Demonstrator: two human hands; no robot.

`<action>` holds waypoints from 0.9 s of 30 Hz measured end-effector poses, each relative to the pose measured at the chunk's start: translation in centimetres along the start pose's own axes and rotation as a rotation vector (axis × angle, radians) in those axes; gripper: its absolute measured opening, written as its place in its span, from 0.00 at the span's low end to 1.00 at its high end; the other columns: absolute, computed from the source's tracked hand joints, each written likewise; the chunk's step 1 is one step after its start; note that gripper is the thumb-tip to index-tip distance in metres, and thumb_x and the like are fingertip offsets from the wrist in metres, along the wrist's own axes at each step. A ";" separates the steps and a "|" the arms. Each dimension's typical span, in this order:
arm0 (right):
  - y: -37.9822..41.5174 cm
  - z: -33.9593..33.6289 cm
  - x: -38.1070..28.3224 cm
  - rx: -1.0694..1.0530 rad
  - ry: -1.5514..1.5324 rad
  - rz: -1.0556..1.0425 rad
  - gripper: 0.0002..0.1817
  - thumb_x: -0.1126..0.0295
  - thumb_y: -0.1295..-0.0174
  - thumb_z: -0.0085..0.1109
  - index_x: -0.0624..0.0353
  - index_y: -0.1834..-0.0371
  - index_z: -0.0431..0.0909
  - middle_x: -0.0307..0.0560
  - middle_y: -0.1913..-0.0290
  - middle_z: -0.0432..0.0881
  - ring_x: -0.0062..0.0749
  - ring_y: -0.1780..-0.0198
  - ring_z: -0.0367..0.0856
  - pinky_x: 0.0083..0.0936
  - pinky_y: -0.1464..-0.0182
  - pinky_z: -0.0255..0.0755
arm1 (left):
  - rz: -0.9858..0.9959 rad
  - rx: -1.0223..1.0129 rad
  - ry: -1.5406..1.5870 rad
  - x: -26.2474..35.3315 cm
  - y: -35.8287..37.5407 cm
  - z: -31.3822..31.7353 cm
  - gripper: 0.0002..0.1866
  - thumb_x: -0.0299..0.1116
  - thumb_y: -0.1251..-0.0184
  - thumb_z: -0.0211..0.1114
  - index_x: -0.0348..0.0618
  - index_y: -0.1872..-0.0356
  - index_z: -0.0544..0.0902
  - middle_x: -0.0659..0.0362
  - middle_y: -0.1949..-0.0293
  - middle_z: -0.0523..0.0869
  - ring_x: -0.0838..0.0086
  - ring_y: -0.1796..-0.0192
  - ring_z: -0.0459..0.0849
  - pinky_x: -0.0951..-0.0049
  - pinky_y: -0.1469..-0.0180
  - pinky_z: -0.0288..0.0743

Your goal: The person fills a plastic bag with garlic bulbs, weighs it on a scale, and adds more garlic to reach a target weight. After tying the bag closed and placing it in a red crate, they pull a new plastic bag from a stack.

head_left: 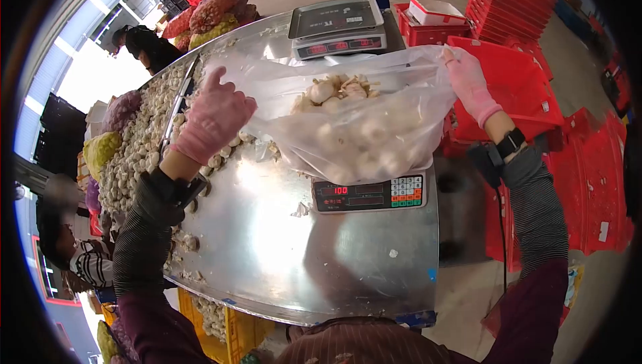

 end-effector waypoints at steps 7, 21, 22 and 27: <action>2.0 -0.4 -4.4 -0.066 0.976 -0.364 0.18 0.57 0.39 0.52 0.53 0.49 0.78 0.48 0.44 0.78 0.40 0.42 0.75 0.39 0.36 0.59 | 0.052 0.072 0.072 1.9 -1.5 -1.3 0.05 0.27 0.50 0.60 0.51 0.72 0.79 0.65 0.77 0.77 0.72 0.64 0.79 0.56 0.31 0.59; 7.0 0.8 -8.6 -0.731 1.276 -0.500 0.26 0.51 0.46 0.58 0.45 0.44 0.77 0.45 0.44 0.75 0.39 0.34 0.65 0.57 0.27 0.32 | -0.049 0.199 0.362 2.7 -2.5 -1.0 0.14 0.26 0.54 0.66 0.51 0.62 0.84 0.60 0.58 0.79 0.66 0.45 0.75 0.54 0.32 0.59; 7.3 0.8 -8.7 -0.734 1.280 -0.502 0.26 0.51 0.46 0.58 0.45 0.44 0.77 0.45 0.44 0.75 0.39 0.34 0.65 0.57 0.27 0.32 | -0.052 0.200 0.366 2.8 -2.5 -1.0 0.14 0.26 0.54 0.66 0.51 0.62 0.84 0.60 0.58 0.79 0.66 0.45 0.75 0.54 0.32 0.59; 9.9 -0.1 -12.6 -0.160 0.684 -1.002 0.22 0.71 0.49 0.63 0.55 0.48 0.77 0.48 0.47 0.75 0.44 0.42 0.71 0.47 0.35 0.59 | -0.121 0.632 0.347 3.9 -1.1 -4.6 0.20 0.25 0.54 0.63 0.52 0.55 0.81 0.57 0.49 0.78 0.60 0.41 0.72 0.54 0.35 0.60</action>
Point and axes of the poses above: each hand's wrist, its own y-axis away from the middle knuckle, its own z-axis out of the palm, x = y × z, the point moved 2 cm from there along -y, towards the middle knuckle
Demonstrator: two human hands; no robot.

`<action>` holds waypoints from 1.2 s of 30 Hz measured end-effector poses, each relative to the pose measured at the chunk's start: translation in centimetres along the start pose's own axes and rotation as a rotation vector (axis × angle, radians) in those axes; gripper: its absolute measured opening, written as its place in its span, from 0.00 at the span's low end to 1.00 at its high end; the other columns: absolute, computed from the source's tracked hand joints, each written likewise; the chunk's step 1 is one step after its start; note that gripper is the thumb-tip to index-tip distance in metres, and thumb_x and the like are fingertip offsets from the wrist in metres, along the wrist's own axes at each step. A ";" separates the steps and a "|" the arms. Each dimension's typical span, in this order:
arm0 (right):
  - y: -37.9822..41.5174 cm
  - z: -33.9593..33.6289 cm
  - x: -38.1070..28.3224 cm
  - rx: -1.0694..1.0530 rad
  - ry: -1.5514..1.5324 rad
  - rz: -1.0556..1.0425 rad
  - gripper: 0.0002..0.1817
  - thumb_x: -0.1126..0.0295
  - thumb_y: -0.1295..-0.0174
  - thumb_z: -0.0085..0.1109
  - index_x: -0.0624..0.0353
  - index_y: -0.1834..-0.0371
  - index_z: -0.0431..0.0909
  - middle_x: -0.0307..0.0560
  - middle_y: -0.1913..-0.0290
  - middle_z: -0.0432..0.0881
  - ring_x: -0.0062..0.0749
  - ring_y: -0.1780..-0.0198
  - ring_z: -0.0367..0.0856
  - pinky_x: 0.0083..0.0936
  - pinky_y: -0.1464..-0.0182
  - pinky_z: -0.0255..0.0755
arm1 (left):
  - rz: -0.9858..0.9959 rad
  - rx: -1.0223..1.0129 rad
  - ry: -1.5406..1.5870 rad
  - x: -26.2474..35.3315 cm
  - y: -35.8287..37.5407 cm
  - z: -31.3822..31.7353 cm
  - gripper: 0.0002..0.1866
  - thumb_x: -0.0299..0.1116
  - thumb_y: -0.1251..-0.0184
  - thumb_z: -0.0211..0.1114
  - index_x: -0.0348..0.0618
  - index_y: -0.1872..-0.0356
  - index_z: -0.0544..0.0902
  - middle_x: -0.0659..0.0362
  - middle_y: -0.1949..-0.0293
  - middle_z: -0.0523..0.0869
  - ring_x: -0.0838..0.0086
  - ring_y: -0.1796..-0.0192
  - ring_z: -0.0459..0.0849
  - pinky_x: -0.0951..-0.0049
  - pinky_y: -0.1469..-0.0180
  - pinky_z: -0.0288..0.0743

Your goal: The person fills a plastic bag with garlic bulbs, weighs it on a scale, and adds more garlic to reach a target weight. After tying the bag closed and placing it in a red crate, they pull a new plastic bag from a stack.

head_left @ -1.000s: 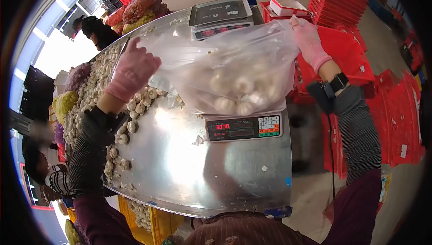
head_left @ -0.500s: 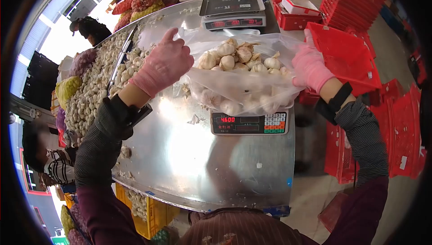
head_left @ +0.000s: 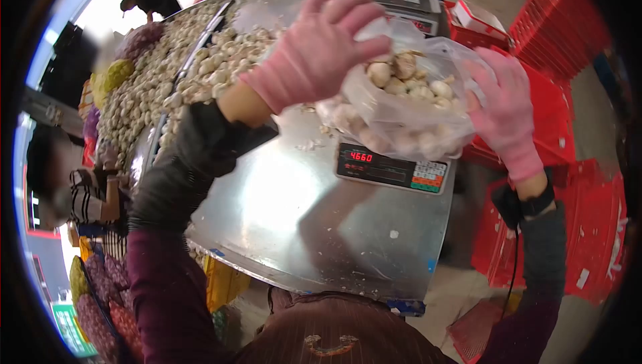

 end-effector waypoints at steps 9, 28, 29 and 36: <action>1.1 3.9 -15.2 0.060 -0.344 -0.214 0.11 0.69 0.43 0.60 0.56 0.57 0.76 0.45 0.54 0.73 0.42 0.56 0.76 0.38 0.55 0.71 | -0.867 -0.129 0.300 8.0 28.0 4.0 0.14 0.34 0.55 0.64 0.45 0.65 0.78 0.53 0.57 0.77 0.56 0.51 0.75 0.52 0.44 0.66; -19.8 40.0 -48.4 -1.113 -1.010 0.115 0.15 0.72 0.43 0.53 0.49 0.51 0.75 0.58 0.48 0.72 0.46 0.49 0.78 0.37 0.54 0.77 | -1.814 0.133 0.829 -7.5 55.0 6.7 0.19 0.36 0.48 0.66 0.42 0.55 0.77 0.53 0.62 0.80 0.62 0.58 0.80 0.66 0.58 0.77; -18.9 38.9 -47.7 -1.120 -1.018 0.115 0.15 0.72 0.43 0.53 0.49 0.51 0.75 0.58 0.48 0.72 0.46 0.49 0.78 0.37 0.54 0.77 | -1.535 0.236 0.853 -6.7 53.9 4.6 0.19 0.38 0.48 0.66 0.42 0.56 0.76 0.53 0.62 0.80 0.63 0.57 0.79 0.67 0.56 0.77; -15.3 30.0 -48.5 -0.855 -2.510 1.640 0.04 0.69 0.39 0.53 0.51 0.65 0.68 0.40 0.70 0.77 0.28 0.71 0.79 0.20 0.81 0.67 | -1.695 1.883 2.465 -3.7 49.0 3.7 0.08 0.35 0.38 0.57 0.44 0.63 0.76 0.54 0.60 0.78 0.63 0.60 0.78 0.69 0.62 0.77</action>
Point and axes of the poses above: each hand's wrist, its own y-axis away from the middle knuckle, its own z-axis out of the palm, x = y × z, the point moved 2 cm from there along -y, towards the middle knuckle
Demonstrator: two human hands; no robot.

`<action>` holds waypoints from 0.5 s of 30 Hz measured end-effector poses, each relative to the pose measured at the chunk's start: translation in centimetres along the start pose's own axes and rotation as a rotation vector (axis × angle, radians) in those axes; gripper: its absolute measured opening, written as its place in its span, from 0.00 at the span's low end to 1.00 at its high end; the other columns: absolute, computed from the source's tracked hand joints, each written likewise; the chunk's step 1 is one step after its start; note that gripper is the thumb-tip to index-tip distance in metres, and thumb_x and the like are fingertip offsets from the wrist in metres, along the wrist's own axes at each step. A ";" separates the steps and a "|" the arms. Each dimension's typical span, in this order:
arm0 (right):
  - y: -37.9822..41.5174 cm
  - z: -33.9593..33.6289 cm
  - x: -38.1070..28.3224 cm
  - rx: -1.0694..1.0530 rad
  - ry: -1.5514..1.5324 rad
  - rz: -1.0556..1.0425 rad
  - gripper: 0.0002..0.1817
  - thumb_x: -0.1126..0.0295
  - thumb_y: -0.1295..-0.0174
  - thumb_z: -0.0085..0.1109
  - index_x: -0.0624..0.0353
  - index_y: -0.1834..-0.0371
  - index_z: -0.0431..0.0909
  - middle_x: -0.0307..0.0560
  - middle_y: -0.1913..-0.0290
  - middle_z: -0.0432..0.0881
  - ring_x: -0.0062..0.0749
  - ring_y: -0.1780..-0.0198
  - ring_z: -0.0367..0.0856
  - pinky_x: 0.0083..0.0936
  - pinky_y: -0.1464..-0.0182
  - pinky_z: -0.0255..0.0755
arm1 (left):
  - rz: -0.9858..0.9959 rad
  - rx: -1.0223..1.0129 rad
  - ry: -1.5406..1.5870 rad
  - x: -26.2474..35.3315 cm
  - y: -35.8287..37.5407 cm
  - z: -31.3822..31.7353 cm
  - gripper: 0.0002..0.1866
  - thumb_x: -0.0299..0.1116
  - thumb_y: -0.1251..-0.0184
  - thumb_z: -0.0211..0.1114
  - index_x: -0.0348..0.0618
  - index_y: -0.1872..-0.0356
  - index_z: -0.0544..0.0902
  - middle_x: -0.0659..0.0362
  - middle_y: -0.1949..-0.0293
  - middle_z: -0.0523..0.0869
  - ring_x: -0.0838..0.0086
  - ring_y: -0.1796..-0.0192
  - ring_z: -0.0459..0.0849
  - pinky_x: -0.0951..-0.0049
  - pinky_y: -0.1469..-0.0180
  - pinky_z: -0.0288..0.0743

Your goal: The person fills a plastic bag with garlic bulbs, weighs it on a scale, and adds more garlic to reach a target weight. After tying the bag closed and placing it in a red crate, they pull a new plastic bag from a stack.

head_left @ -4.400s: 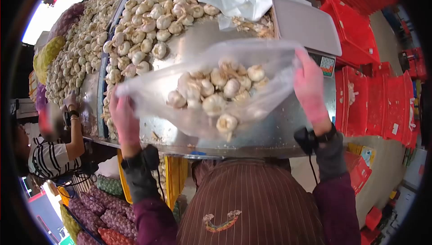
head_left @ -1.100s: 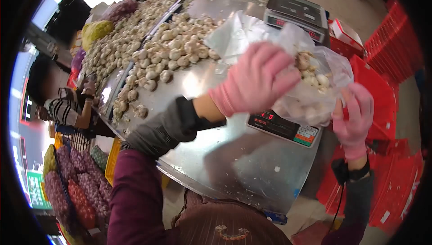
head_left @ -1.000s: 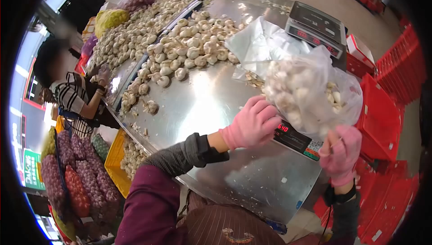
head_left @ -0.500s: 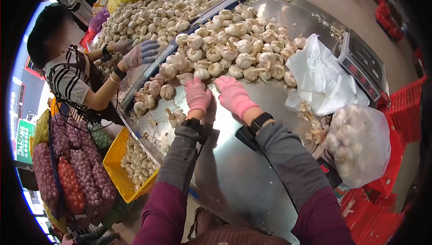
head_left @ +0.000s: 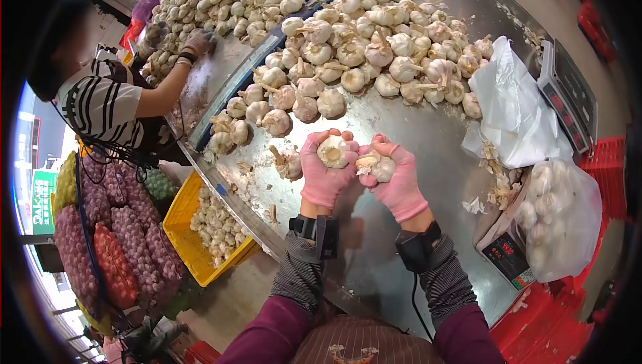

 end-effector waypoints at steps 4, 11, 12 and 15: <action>0.8 0.0 -0.1 -0.010 0.170 -0.080 0.04 0.67 0.36 0.52 0.51 0.66 0.68 0.39 0.71 0.76 0.24 0.75 0.75 0.19 0.82 0.64 | 0.506 -0.169 -0.851 -1.6 1.6 2.1 0.07 0.29 0.43 0.61 0.41 0.64 0.76 0.55 0.63 0.79 0.66 0.62 0.79 0.72 0.64 0.75; 1.9 2.1 4.4 -0.106 0.764 -0.276 0.20 0.63 0.33 0.52 0.62 0.43 0.68 0.43 0.54 0.78 0.25 0.54 0.78 0.18 0.56 0.74 | 0.257 0.145 -1.511 -0.9 9.6 2.3 0.35 0.40 0.44 0.72 0.36 0.38 0.67 0.57 0.59 0.81 0.81 0.62 0.79 0.79 0.67 0.73; 2.5 2.8 6.1 -0.103 0.951 -0.352 0.23 0.62 0.33 0.53 0.63 0.40 0.66 0.47 0.51 0.77 0.31 0.51 0.77 0.23 0.51 0.72 | 0.332 0.192 -1.483 -0.1 10.0 1.6 0.33 0.40 0.42 0.70 0.37 0.39 0.68 0.57 0.58 0.80 0.80 0.61 0.79 0.80 0.67 0.73; 1.9 3.5 9.7 -0.124 1.136 -0.534 0.26 0.63 0.38 0.55 0.61 0.38 0.66 0.55 0.42 0.71 0.40 0.45 0.75 0.31 0.43 0.69 | 0.357 0.230 -1.216 3.3 12.2 -1.1 0.26 0.39 0.38 0.65 0.38 0.42 0.69 0.58 0.60 0.79 0.78 0.62 0.80 0.80 0.67 0.74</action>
Point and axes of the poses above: each hand's wrist, its own y-axis away from the middle knuckle, its own z-axis out of the palm, x = y × z, the point moved 2 cm from there along -y, towards the middle knuckle
